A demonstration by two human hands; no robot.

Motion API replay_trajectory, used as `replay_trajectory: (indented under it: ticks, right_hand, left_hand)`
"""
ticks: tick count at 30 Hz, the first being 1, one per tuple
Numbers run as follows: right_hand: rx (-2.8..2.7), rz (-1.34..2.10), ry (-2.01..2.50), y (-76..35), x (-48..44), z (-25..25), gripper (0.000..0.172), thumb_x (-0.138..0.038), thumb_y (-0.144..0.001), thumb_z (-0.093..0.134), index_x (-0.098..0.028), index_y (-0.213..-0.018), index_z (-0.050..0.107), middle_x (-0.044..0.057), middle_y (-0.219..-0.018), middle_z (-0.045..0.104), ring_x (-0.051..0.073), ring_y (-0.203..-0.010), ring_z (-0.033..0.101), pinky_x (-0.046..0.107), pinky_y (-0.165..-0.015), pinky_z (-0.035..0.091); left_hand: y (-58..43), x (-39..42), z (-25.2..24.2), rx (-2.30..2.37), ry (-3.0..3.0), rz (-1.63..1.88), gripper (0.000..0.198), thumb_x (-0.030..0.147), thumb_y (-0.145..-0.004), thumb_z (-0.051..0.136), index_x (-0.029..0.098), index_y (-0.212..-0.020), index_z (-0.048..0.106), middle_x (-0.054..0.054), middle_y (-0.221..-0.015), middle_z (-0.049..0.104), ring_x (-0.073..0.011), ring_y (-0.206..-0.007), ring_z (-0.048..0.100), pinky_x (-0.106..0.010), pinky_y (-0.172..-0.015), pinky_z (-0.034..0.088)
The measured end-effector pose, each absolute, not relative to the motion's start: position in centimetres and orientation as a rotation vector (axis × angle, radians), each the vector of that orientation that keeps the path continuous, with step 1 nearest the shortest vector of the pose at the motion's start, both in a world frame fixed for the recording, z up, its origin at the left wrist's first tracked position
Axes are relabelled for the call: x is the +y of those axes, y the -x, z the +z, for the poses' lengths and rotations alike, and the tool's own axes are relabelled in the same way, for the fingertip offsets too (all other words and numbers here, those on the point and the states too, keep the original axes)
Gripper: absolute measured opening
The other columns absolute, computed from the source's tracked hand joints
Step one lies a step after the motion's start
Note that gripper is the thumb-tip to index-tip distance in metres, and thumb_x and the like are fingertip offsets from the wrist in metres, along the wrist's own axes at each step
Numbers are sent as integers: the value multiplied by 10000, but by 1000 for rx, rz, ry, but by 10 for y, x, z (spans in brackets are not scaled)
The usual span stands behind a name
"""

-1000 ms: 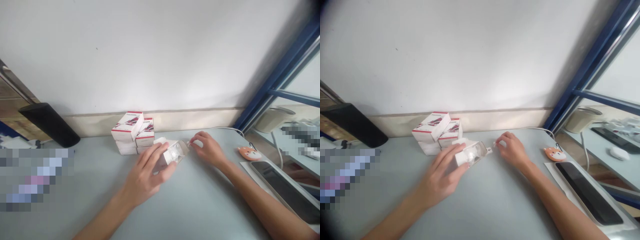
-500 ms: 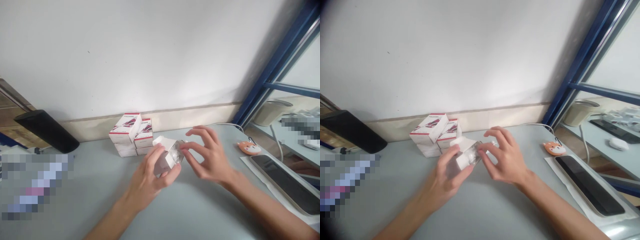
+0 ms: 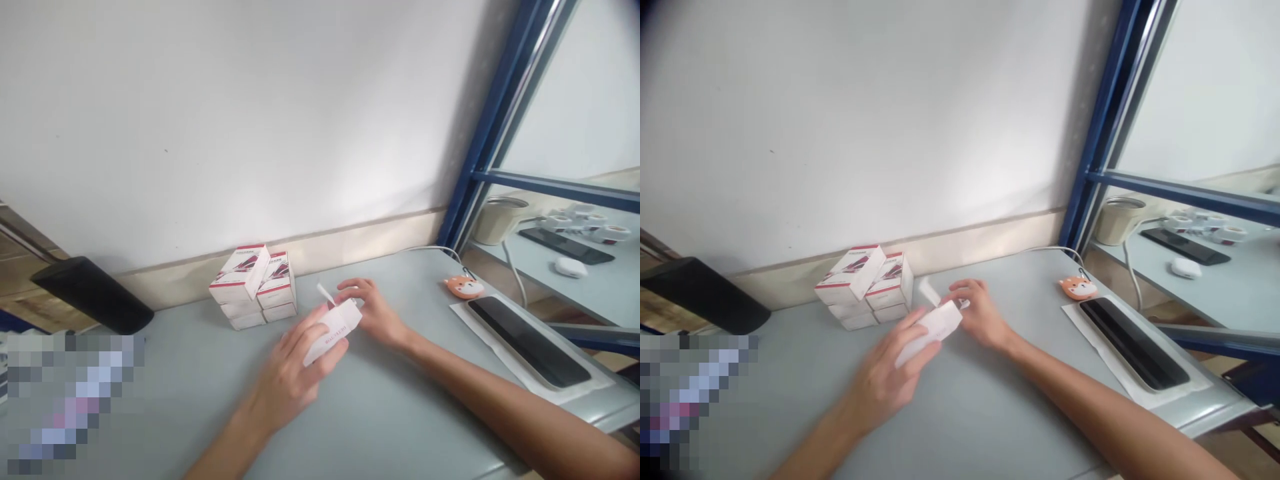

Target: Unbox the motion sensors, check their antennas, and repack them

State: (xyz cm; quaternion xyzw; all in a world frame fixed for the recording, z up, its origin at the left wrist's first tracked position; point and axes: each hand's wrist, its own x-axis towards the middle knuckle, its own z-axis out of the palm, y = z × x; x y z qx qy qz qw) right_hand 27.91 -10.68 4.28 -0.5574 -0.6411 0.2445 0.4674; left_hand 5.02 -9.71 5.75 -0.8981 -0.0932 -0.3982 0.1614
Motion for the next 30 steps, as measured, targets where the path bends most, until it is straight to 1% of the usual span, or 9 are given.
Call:
replay_trajectory:
  ticks: [2,6,9,13,17,20,22,24,30]
  right_hand:
    - [-1531,633,1351,-284,-103,47,120,-210,-808,765,-261,-914,791,91,-1275,683,311,-1321,533,527,-1135,455]
    - [-1495,622,1267,-294,-96,58,82,-209,-762,757,-231,-840,752,93,-1222,684,291,-1254,587,502,-1135,438]
    - [-1458,653,1215,-303,-94,68,58,-261,-811,692,-212,-833,715,89,-1234,679,242,-1171,644,442,-1096,472]
    - [-1370,727,1158,-312,-95,80,156,-335,-867,637,-201,-907,706,94,-1207,734,210,-1011,689,391,-945,555]
    - [-1174,755,1082,-328,-91,89,237,-414,-889,626,-195,-953,692,94,-1128,773,188,-844,698,359,-784,608]
    - [-876,677,1046,-359,-81,91,284,-487,-903,588,-211,-958,626,82,-1071,767,192,-853,699,377,-765,640]
    - [-672,618,1025,-385,-75,89,267,-487,-903,587,-225,-956,591,63,-1013,754,201,-907,704,397,-807,656]
    - [-514,588,1004,-407,-71,85,232,-457,-908,585,-231,-958,578,56,-989,746,214,-958,714,419,-843,666]
    - [-282,568,1021,-423,-65,70,113,-342,-921,553,-237,-961,564,40,-973,728,216,-938,730,437,-801,702]
  left_hand:
    - [-52,-97,55,-388,2560,-1148,546,-80,-878,598,231,-1327,600,-121,-1260,623,-344,-1383,618,-435,-970,635]
    - [-58,-100,51,-770,2562,-998,551,62,-956,587,244,-1471,518,-141,-1280,650,-266,-1030,767,-346,-746,650]
    - [-62,-103,51,-875,2585,-978,558,115,-985,578,277,-1512,486,-102,-1274,689,-216,-923,771,-305,-719,632]
    - [-65,-104,57,-893,2558,-1073,548,175,-1003,593,300,-1523,474,-84,-1301,704,-212,-988,771,-298,-755,635]
    - [-62,-99,71,-772,2444,-1101,523,147,-986,609,295,-1483,536,-91,-1273,733,-258,-1073,753,-380,-871,638]
    - [-68,-90,89,-845,2416,-1105,488,125,-972,607,289,-1431,584,-90,-1286,730,-288,-1106,729,-438,-918,616]
    - [-84,-77,102,-938,2529,-1064,484,138,-979,585,270,-1444,571,-99,-1331,702,-306,-1186,691,-474,-978,587]
    - [-107,-59,113,-1022,2730,-896,508,125,-973,549,257,-1464,561,-109,-1373,667,-323,-1268,634,-526,-1074,526]
    - [-172,10,110,-1036,2956,-700,544,88,-895,586,244,-1416,605,-95,-1382,681,-308,-1261,650,-460,-1074,531]
